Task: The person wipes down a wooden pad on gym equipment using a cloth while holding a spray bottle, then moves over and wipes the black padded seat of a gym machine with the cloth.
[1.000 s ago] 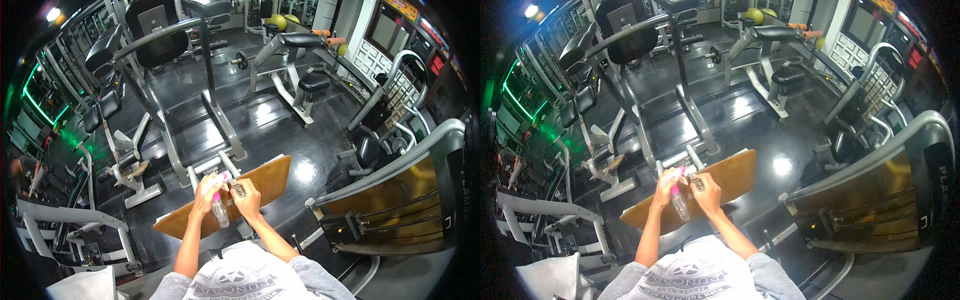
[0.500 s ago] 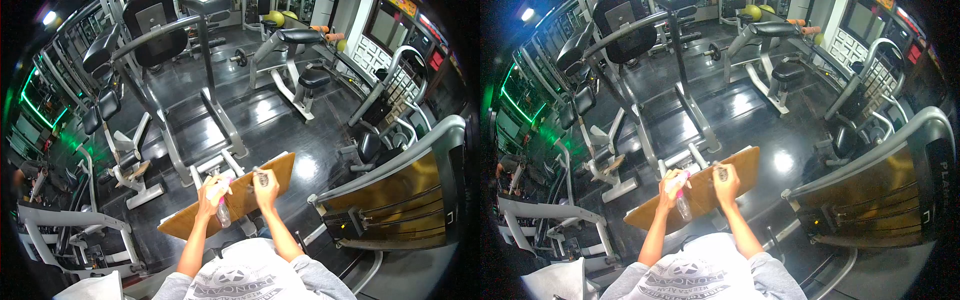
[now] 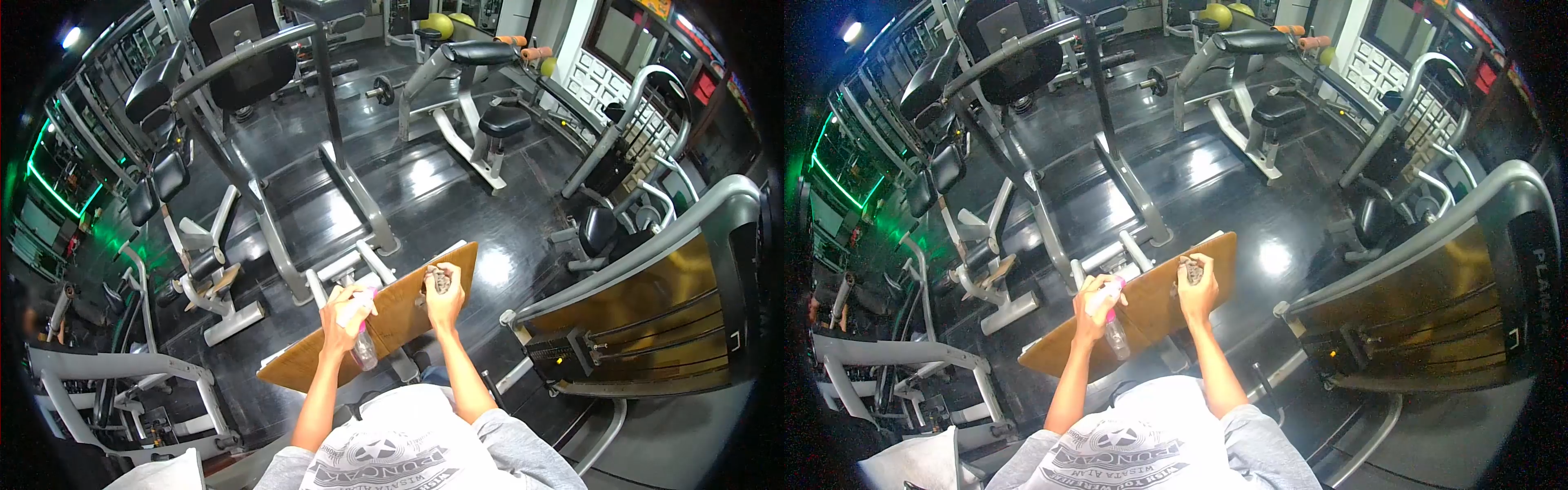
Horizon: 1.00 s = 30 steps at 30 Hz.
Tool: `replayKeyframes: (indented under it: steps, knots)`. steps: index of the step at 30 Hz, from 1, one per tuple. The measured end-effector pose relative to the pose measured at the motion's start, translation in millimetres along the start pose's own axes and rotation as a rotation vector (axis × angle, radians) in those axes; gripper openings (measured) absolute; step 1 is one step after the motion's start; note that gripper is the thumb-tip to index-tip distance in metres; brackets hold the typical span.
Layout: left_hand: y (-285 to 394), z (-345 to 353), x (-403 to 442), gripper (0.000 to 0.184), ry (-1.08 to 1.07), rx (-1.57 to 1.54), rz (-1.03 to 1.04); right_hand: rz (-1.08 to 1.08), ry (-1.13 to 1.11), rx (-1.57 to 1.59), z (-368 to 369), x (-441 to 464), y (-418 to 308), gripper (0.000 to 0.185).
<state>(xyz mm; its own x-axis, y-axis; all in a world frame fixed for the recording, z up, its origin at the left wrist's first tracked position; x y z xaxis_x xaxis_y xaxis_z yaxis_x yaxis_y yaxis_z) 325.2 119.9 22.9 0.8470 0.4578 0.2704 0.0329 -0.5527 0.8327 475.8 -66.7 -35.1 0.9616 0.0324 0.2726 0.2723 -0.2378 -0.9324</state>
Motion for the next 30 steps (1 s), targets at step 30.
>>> replayKeyframes:
  steps: [30]
  knots:
    - [32.9, 73.8, 56.5, 0.043, -0.103, -0.085, -0.010, -0.212, -0.278, -0.007, 5.9, -6.2, 20.1, 0.015]
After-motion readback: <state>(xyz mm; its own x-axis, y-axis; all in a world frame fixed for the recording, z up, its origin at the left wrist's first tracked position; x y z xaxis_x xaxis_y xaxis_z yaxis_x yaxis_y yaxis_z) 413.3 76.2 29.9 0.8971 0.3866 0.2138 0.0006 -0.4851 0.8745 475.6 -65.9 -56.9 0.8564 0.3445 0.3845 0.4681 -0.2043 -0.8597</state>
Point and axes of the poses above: each hand's wrist, its own x-axis towards the middle knuckle, its own z-axis out of the palm, y = z × x, the point moved 8 cm from there along x, towards the middle knuckle, and after that the axes turned 1 degree about -y, right-handed, at the moved point
